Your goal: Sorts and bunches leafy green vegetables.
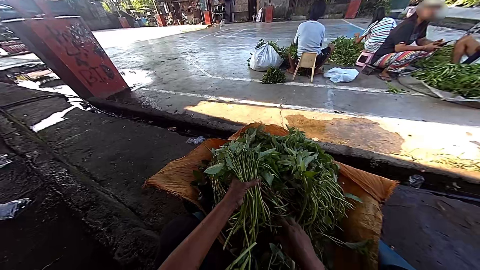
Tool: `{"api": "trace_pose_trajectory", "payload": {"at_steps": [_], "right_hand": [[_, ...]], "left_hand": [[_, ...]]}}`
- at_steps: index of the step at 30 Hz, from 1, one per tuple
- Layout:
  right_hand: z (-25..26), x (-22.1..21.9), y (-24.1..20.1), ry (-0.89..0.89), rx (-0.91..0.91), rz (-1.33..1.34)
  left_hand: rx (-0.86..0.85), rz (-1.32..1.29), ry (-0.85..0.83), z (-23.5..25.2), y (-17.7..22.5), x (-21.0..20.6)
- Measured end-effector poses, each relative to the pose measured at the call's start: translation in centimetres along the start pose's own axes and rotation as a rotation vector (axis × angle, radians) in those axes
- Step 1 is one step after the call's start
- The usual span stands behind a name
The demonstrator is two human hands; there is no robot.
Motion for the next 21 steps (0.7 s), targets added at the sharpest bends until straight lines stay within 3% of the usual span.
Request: {"api": "trace_pose_trajectory", "payload": {"at_steps": [2, 4, 10, 13, 18, 21], "right_hand": [[-0.4, 2.5, -2.7, 0.249, 0.179, 0.099], [-0.4, 3.5, -5.2, 0.359, 0.306, 0.214], [0.3, 1.8, -5.2, 0.175, 0.440, 0.320], [1.0, 1.2, -1.3, 0.136, 0.320, 0.261], [3.8, 5.3, 7.4, 0.661, 0.007, 0.322], [5.6, 7.1, 9.9, 0.740, -0.130, 0.291]], "left_hand": [[-0.002, -0.024, -0.005, 0.0, 0.0, -0.1], [-0.014, -0.077, 0.000, -0.1, 0.1, 0.0], [-0.106, -0.221, 0.103, -0.2, 3.3, 2.6], [-0.151, -0.357, 0.171, 0.4, 4.5, 5.0], [-0.111, -0.432, 0.241, 1.2, 4.0, 6.6], [-0.039, -0.403, 0.212, 1.2, 2.8, 5.3]]}}
Point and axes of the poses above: each hand's wrist, its own z-axis towards the middle knuckle, its own x-axis out of the back of the hand, y = z × x, the point moved 7 cm from there along z, towards the middle knuckle, and after that the axes turned 4 degrees about z, right-handed, at the moved point
